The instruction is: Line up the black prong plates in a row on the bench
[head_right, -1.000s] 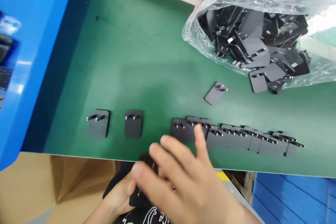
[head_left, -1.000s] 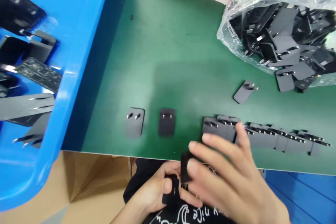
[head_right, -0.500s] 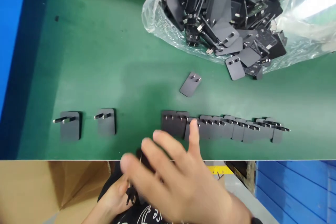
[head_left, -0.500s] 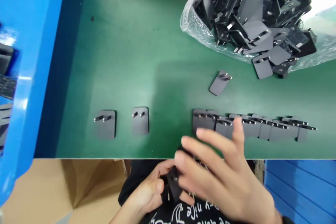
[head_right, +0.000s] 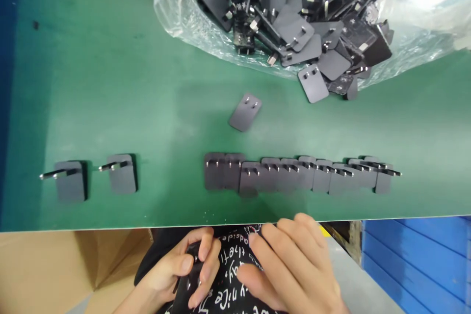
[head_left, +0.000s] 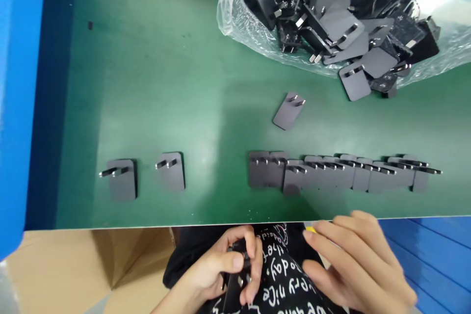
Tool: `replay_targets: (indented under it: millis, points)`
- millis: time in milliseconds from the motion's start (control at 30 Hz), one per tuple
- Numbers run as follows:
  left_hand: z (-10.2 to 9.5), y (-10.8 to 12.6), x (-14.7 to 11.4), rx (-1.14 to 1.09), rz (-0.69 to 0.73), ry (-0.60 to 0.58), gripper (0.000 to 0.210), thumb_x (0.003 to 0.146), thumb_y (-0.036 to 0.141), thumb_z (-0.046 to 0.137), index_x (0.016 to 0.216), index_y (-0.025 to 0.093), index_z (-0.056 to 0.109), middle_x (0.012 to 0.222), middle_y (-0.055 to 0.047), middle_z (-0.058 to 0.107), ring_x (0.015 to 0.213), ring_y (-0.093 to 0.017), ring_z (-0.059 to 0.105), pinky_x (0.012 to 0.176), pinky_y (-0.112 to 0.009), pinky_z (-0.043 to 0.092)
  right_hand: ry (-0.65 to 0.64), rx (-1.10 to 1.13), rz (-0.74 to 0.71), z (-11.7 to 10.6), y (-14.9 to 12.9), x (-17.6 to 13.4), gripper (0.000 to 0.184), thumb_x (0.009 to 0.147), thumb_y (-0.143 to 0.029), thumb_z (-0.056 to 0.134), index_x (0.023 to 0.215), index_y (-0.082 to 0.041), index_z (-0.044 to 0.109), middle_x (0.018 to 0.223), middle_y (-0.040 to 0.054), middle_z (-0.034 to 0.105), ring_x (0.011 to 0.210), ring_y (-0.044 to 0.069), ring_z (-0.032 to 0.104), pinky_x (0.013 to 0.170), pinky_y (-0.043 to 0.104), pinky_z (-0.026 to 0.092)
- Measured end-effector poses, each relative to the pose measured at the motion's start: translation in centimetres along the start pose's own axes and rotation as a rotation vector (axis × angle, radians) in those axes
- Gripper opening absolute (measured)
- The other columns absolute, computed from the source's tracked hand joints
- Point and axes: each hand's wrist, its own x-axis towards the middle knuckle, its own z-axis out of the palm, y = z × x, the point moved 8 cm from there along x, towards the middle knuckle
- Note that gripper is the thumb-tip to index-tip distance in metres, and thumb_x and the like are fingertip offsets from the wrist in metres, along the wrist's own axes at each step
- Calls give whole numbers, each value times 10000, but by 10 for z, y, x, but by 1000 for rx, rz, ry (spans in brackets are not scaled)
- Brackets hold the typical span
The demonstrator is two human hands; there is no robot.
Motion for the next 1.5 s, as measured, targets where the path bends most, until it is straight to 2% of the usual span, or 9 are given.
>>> replay_targets:
  millis: [133,500,667,800,1033,1133,1233,1333,1500]
  points:
    - [-3,2,6,39,55,49,183,843,315,642,918,152,608,833,-28,676,584,-142,695,510,-210,543,9,6,-55,22,-9,10,245,930,-272,515,886,-119,701,911,106,748,764,206,566,662,361,436]
    - [-9,-7,6,154,-13,137,233,858,348,617,988,157,586,681,-24,675,604,-166,684,562,-240,538,-27,3,-73,37,-4,26,270,892,-342,596,1049,-140,683,1152,78,702,870,211,530,730,359,404]
    - [-1,-6,13,73,-27,85,227,849,319,636,997,148,616,950,-70,693,807,-218,722,666,-335,594,-94,-111,102,40,18,48,534,870,-347,655,1338,-149,490,1337,84,591,1044,261,486,862,415,350]
    - [3,-6,13,74,-50,66,310,840,369,646,1033,127,638,989,-98,691,894,-259,712,720,-377,594,-180,-84,142,48,24,58,610,892,-302,634,1426,-156,376,1266,66,628,1119,267,462,897,418,307]
    - [0,-10,15,96,-67,86,328,820,413,665,1011,147,641,964,-88,680,782,-219,710,599,-322,592,-1,51,183,40,31,62,751,855,-295,685,1470,-223,262,1197,62,660,1085,257,533,919,431,343]
    - [5,-7,14,131,-9,117,311,811,410,675,975,148,643,896,-70,666,683,-165,682,489,-213,533,81,210,161,26,28,67,778,864,-243,668,1488,-267,202,1206,47,661,1113,236,559,902,413,420]
    - [23,8,6,187,118,146,257,840,399,648,959,172,634,781,-19,617,534,-68,564,387,-109,363,48,393,57,16,13,73,788,870,-149,626,1504,-260,172,1254,53,632,1090,191,585,843,345,498]
    - [57,34,-4,432,249,163,318,815,460,672,974,186,645,737,6,575,515,-54,483,410,-139,339,6,553,-39,9,-4,76,812,865,-102,605,1514,-254,141,1324,72,586,1100,175,588,848,337,530]
    - [133,104,-29,1169,848,362,252,787,285,722,1031,242,676,790,6,623,699,-119,551,641,-228,435,81,612,-106,-4,-26,82,789,850,-88,608,1499,-283,204,1278,74,620,1021,187,629,832,383,559]
